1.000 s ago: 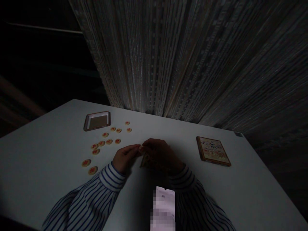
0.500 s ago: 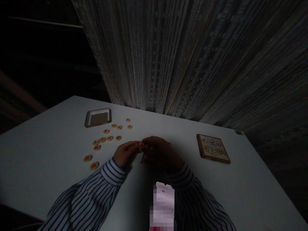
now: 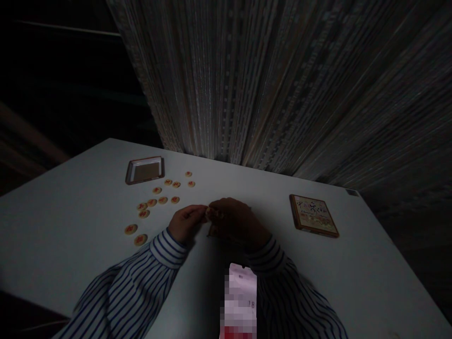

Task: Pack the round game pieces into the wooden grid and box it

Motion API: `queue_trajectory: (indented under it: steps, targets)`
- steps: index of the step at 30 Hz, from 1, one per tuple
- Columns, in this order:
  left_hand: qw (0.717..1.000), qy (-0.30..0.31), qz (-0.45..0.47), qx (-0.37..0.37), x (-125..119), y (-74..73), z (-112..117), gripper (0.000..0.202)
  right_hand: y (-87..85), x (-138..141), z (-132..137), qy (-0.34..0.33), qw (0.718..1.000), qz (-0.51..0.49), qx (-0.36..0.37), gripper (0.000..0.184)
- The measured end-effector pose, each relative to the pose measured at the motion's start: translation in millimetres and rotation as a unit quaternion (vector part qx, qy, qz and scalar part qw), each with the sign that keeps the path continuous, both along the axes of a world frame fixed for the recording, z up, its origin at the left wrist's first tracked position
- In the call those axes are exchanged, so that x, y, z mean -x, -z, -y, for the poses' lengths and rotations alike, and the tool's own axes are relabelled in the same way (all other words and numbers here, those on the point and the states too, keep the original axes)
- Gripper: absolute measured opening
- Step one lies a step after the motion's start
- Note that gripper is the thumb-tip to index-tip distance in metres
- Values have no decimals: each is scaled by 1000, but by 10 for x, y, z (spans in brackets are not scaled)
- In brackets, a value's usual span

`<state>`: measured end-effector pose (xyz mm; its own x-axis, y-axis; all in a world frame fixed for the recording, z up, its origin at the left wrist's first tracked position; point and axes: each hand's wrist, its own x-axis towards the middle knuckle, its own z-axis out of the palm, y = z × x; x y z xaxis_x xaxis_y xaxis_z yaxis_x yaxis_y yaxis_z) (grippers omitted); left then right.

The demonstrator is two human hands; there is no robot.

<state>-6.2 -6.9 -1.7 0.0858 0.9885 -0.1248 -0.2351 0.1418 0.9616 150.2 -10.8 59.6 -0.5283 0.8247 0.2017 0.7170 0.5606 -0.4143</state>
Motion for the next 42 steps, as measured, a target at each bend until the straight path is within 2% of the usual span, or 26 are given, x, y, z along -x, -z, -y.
queue_trajectory:
  steps: [8, 18, 29, 34, 42]
  targets:
    - [999, -26, -30, -4, 21, -24, -4, 33, 45, -31, 17, 23, 1000, 17, 0, 18]
    - [995, -46, -83, -31, 25, -42, 2, 27, -53, -31, 51, 42, 995, 62, 60, 12]
    - [982, -62, -167, -64, 37, 38, -29, 24, -11, -49, 74, 7, 993, 103, 59, 11]
    - [980, -57, -178, -65, 42, 38, -29, 25, 59, -51, 61, -11, 992, 125, 24, 14]
    - [975, -59, -202, -69, 50, -13, -13, 26, 67, -23, 53, -53, 988, 145, 2, 18]
